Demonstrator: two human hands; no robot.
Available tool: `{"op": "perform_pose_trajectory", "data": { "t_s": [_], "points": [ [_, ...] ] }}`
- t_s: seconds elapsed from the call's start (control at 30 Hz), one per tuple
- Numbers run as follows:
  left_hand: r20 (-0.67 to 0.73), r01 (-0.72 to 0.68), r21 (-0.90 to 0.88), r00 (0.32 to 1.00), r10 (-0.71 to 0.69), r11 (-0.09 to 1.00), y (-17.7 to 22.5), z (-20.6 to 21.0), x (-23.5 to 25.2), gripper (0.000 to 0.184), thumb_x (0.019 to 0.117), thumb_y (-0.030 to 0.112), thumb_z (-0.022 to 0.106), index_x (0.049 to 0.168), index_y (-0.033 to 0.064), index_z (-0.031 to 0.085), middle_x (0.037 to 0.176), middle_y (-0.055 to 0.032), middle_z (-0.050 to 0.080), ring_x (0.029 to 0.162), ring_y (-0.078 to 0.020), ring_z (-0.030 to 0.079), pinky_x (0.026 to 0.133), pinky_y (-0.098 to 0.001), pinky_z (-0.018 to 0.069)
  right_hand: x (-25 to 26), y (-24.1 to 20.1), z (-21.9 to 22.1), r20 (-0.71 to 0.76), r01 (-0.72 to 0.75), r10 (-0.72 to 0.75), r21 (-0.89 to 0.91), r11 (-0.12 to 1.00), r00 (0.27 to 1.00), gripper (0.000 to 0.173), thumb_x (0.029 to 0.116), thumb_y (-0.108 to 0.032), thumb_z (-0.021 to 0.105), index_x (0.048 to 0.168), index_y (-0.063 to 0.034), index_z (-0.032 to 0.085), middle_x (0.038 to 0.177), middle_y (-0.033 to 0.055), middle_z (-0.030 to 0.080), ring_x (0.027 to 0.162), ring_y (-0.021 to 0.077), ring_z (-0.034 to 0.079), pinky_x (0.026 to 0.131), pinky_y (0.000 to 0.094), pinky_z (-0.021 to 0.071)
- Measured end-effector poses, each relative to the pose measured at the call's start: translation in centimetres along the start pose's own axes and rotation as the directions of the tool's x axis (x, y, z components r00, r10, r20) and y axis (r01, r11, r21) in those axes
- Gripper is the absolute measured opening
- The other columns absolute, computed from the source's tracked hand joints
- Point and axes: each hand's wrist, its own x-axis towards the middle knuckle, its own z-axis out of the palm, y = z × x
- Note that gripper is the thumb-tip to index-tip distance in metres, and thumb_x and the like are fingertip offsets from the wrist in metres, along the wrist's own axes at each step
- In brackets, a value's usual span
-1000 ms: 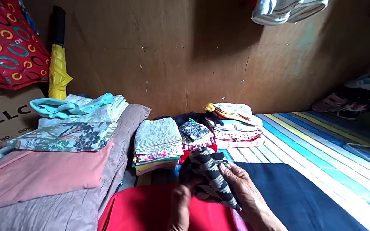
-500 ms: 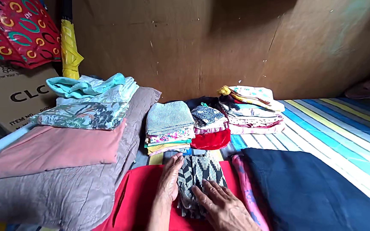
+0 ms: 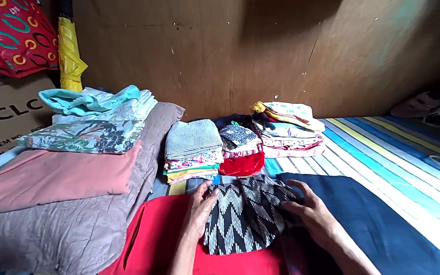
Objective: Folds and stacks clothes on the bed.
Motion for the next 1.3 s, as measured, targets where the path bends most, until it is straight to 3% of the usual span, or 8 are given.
{"op": "perform_pose_trajectory", "data": {
  "t_s": [0.23, 0.4, 0.53, 0.7, 0.83, 1.0, 1.17, 1.3],
  "points": [
    [0.295, -0.388, 0.714, 0.922, 0.251, 0.583, 0.7, 1.0, -5.5, 0.08, 0.0742, 0.058, 0.079, 0.137, 0.0097, 0.064, 0.157, -0.0305, 0.036, 0.144, -0.0539, 0.034, 0.106, -0.0743, 0.032, 0.8, 0.5, -0.3, 0.023, -0.027, 0.023, 0.178, 0.984, 0.999, 0.046, 0.0935, 0.008, 0.06, 0.138, -0.0045, 0.055, 0.105, 0.0167, 0.069, 0.079, 0.0198, 0.07, 0.067, 0.0354, 0.0594],
    [0.463, -0.531, 0.734, 0.847, 0.259, 0.424, -1.5, -0.2, -8.1, 0.047, 0.0854, 0.028, 0.078, 0.122, -0.0007, 0.072, 0.134, -0.0229, 0.065, 0.131, -0.046, 0.055, 0.103, -0.0694, 0.0407, 1.0, 0.1, -0.2, 0.098, -0.114, 0.085, 0.342, 0.933, 0.992, 0.015, 0.0986, 0.005, 0.056, 0.108, 0.0016, 0.067, 0.09, 0.0093, 0.068, 0.07, 0.0147, 0.065, 0.064, 0.0311, 0.0558],
    [0.454, -0.575, 0.725, 0.813, 0.364, 0.38, -2.1, -1.7, -7.4, 0.035, 0.0909, 0.02, 0.07, 0.115, -0.0049, 0.074, 0.124, -0.0241, 0.07, 0.123, -0.047, 0.062, 0.101, -0.0656, 0.0459, 0.6, -0.8, -0.3, 0.128, -0.214, 0.173, 0.494, 0.843, 0.977, 0.01, 0.1001, 0.006, 0.053, 0.105, 0.0046, 0.062, 0.085, 0.0113, 0.066, 0.071, 0.0176, 0.066, 0.067, 0.0331, 0.0581],
    [0.239, -0.543, 0.705, 0.788, 0.567, 0.457, 1.1, -1.2, -7.6, 0.017, 0.091, 0.004, 0.064, 0.093, -0.0082, 0.076, 0.092, -0.0231, 0.075, 0.087, -0.038, 0.074, 0.083, -0.0557, 0.057, -0.6, -2.8, -2.9, 0.167, -0.201, 0.131, 0.528, 0.825, 0.977, 0.009, 0.1006, 0.007, 0.052, 0.102, 0.0052, 0.061, 0.083, 0.0088, 0.067, 0.068, 0.0144, 0.067, 0.066, 0.0296, 0.0591],
    [0.142, -0.564, 0.657, 0.745, 0.652, 0.501, 9.0, 0.1, -8.2, 0.029, 0.0937, 0.022, 0.062, 0.091, -0.0038, 0.076, 0.079, -0.0149, 0.072, 0.073, -0.0218, 0.07, 0.071, -0.045, 0.0556, -1.8, -5.7, -7.4, 0.229, -0.086, -0.06, 0.578, 0.812, 0.972, 0.019, 0.1067, -0.007, 0.048, 0.106, 0.0025, 0.064, 0.083, 0.0045, 0.071, 0.068, 0.009, 0.069, 0.064, 0.0233, 0.059],
    [0.079, -0.556, 0.433, 0.807, 0.585, 0.709, 13.6, 2.7, -8.8, 0.012, 0.0942, 0.009, 0.064, 0.087, 0.0027, 0.07, 0.068, 0.0077, 0.06, 0.063, 0.0051, 0.055, 0.063, -0.0161, 0.0465, -4.4, -6.7, -12.1, 0.31, 0.023, -0.24, 0.568, 0.823, 0.92, 0.031, 0.0982, 0.005, 0.045, 0.125, 0.0, 0.06, 0.096, 0.0089, 0.076, 0.084, 0.0145, 0.076, 0.081, 0.0273, 0.0624],
    [0.167, -0.57, 0.291, 0.821, 0.546, 0.769, 11.7, 5.5, -11.2, 0.014, 0.0941, 0.01, 0.062, 0.09, 0.0011, 0.071, 0.073, 0.0098, 0.065, 0.069, 0.0096, 0.059, 0.067, -0.0123, 0.0493, -7.9, -5.5, -14.2, -0.027, 0.274, -0.273, 0.158, 0.949, 0.962, 0.011, 0.0929, 0.007, 0.063, 0.093, -0.0019, 0.069, 0.064, -0.0018, 0.065, 0.047, 0.0016, 0.055, 0.046, 0.0166, 0.0481],
    [0.226, -0.63, 0.225, 0.776, 0.589, 0.743, 11.3, 7.0, -12.3, 0.013, 0.0938, 0.009, 0.062, 0.089, 0.0014, 0.071, 0.076, 0.0107, 0.067, 0.073, 0.0117, 0.06, 0.07, -0.0089, 0.0497, -8.7, -3.5, -16.8, -0.208, 0.536, -0.576, -0.221, 0.815, 0.791, 0.01, 0.0845, -0.001, 0.073, 0.094, -0.0033, 0.075, 0.086, -0.0016, 0.057, 0.073, 0.0007, 0.055, 0.065, 0.0163, 0.0476]
  ]
}}
